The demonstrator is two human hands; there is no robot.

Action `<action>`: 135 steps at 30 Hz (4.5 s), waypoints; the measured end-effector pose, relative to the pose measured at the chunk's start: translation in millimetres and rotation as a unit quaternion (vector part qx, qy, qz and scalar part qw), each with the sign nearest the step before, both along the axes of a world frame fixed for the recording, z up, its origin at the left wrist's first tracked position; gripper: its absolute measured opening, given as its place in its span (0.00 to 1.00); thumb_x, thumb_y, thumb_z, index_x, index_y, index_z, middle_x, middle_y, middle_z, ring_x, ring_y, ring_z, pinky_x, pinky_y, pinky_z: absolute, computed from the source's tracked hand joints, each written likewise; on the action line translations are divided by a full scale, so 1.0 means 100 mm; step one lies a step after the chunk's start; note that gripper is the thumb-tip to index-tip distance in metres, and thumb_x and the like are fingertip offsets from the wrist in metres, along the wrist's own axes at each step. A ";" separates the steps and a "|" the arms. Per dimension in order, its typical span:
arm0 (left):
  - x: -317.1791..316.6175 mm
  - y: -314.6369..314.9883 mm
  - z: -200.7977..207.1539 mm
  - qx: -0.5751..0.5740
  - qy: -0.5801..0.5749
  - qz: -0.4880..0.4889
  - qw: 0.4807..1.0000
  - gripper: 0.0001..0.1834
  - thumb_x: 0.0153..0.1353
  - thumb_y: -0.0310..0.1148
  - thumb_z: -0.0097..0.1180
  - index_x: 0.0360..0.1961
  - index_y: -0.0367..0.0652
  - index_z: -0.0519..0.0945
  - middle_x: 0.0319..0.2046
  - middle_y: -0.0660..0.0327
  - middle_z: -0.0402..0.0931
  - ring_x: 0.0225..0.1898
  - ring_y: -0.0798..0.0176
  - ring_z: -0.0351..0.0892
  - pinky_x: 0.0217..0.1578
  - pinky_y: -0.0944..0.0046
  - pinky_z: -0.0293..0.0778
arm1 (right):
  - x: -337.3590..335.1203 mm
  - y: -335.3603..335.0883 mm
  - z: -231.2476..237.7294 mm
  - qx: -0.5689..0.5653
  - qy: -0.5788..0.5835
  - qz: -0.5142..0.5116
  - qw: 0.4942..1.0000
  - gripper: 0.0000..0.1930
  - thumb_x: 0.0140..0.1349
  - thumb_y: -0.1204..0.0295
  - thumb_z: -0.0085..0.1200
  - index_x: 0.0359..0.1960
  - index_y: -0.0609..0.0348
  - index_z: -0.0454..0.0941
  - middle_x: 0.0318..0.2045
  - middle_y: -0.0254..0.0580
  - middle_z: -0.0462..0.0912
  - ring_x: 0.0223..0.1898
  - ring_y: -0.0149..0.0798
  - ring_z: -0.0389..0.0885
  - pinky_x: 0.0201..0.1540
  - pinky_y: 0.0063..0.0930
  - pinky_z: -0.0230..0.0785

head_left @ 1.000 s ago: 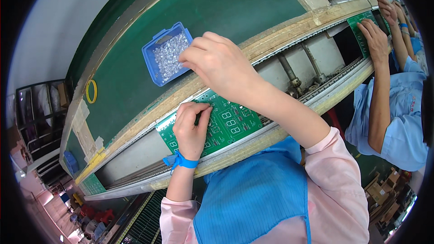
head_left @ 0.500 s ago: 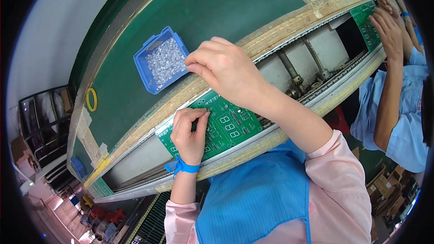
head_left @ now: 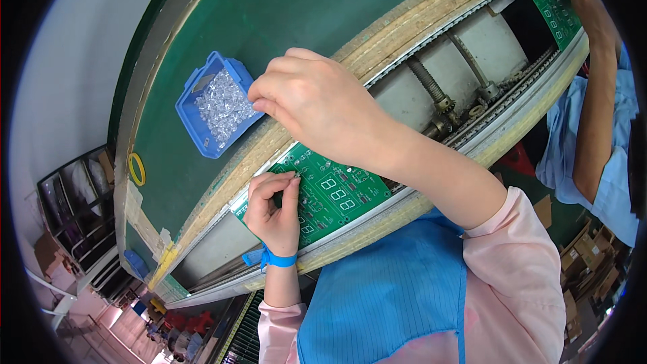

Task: The person inserts small metallic components into holes on a green circuit board by hand. They repeatedly pick components from a blue container and place them into specific positions on the board, which is held in a wooden jig.

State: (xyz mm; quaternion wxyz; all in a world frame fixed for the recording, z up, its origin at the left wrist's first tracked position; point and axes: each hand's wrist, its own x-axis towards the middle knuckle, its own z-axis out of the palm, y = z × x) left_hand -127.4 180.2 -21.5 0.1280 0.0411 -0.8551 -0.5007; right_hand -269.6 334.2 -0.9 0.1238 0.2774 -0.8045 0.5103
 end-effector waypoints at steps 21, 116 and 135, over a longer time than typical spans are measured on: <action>-0.08 0.01 0.12 -0.169 0.027 -0.073 0.983 0.10 0.54 0.13 0.65 0.33 0.35 0.77 0.34 0.53 0.82 0.37 0.60 0.80 0.41 0.65 0.76 | 0.01 0.00 0.00 0.001 -0.010 0.002 1.000 0.04 0.58 0.74 0.61 0.31 0.61 0.84 0.29 0.41 0.82 0.37 0.45 0.79 0.41 0.37 0.74; -0.33 -0.32 0.30 -0.169 0.142 -0.036 0.975 0.11 0.49 0.19 0.64 0.36 0.40 0.83 0.36 0.61 0.79 0.43 0.53 0.74 0.44 0.56 0.73 | 0.28 0.15 0.10 0.228 0.033 0.204 0.951 0.17 0.45 0.82 0.60 0.40 0.59 0.84 0.26 0.39 0.79 0.33 0.43 0.77 0.40 0.37 0.71; -0.32 -0.29 0.27 -0.123 0.160 -0.040 0.979 0.12 0.49 0.19 0.66 0.36 0.38 0.83 0.35 0.60 0.81 0.40 0.53 0.75 0.41 0.57 0.75 | 0.37 0.10 0.13 0.265 0.067 0.167 0.947 0.16 0.44 0.82 0.61 0.39 0.60 0.83 0.27 0.39 0.80 0.33 0.42 0.77 0.40 0.37 0.71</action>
